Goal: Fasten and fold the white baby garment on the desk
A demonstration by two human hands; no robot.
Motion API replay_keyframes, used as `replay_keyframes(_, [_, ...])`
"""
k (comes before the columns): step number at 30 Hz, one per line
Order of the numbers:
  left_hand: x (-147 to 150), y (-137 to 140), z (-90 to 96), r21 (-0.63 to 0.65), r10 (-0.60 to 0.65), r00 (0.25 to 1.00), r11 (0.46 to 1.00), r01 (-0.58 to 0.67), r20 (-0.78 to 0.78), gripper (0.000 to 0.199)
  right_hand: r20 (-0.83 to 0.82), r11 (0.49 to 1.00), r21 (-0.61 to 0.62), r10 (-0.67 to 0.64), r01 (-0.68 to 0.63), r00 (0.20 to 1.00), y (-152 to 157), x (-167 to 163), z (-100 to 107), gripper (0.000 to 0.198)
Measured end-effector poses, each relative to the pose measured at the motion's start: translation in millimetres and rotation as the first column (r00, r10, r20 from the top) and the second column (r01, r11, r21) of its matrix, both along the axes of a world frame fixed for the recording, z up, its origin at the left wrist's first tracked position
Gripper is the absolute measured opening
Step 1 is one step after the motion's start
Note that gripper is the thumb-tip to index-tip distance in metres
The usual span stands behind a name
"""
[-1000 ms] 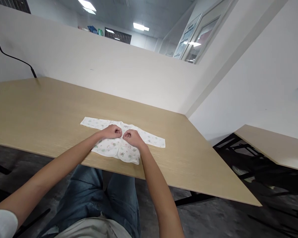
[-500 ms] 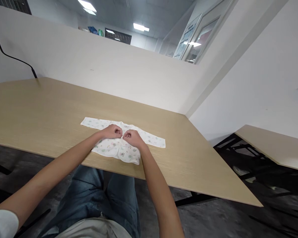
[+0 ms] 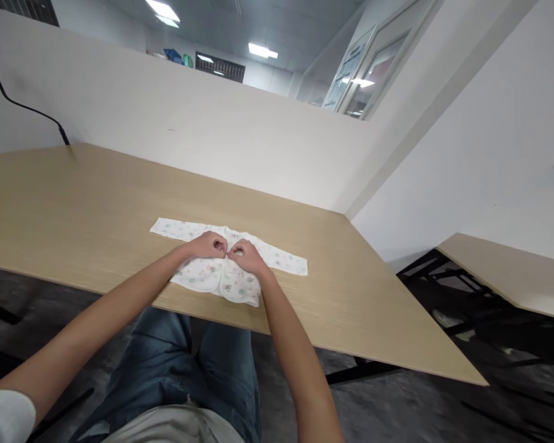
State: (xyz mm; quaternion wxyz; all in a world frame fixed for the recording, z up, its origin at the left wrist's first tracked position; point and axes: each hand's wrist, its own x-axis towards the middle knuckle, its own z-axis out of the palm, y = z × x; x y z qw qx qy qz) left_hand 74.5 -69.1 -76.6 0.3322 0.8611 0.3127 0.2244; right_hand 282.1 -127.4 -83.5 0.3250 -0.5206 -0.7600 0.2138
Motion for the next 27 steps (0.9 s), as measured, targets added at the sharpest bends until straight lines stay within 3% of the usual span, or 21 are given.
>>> replay_keyframes(4, [1,2,-0.2,0.073,0.012,0.999,0.997,-0.009,-0.041,0.019,-0.049,0.998,-0.051,-0.042,0.040,0.998,6,-1,-4,0.015])
replay_keyframes(9, [0,6,-2.0,0.241,0.046,0.996,0.970,-0.027,-0.072,0.016,-0.049,0.987,0.010,-0.162,0.163,0.986,13,2,-13,0.012])
replay_keyframes(20, [0,10,-3.8,0.202,0.071,0.992,0.978,-0.049,-0.100,0.015,-0.053,0.994,0.074,-0.074,0.078,0.996,18,12,-16,0.018])
replay_keyframes(24, [1,9,-2.0,0.192,0.065,0.995,0.980,-0.049,-0.077,0.037,-0.087,0.990,0.111,-0.081,0.091,0.993,15,10,-13,0.019])
replay_keyframes(27, [1,10,-1.6,0.171,0.048,0.995,0.985,-0.033,-0.083,0.051,-0.157,0.992,0.071,-0.094,0.107,0.983,10,6,-8,0.024])
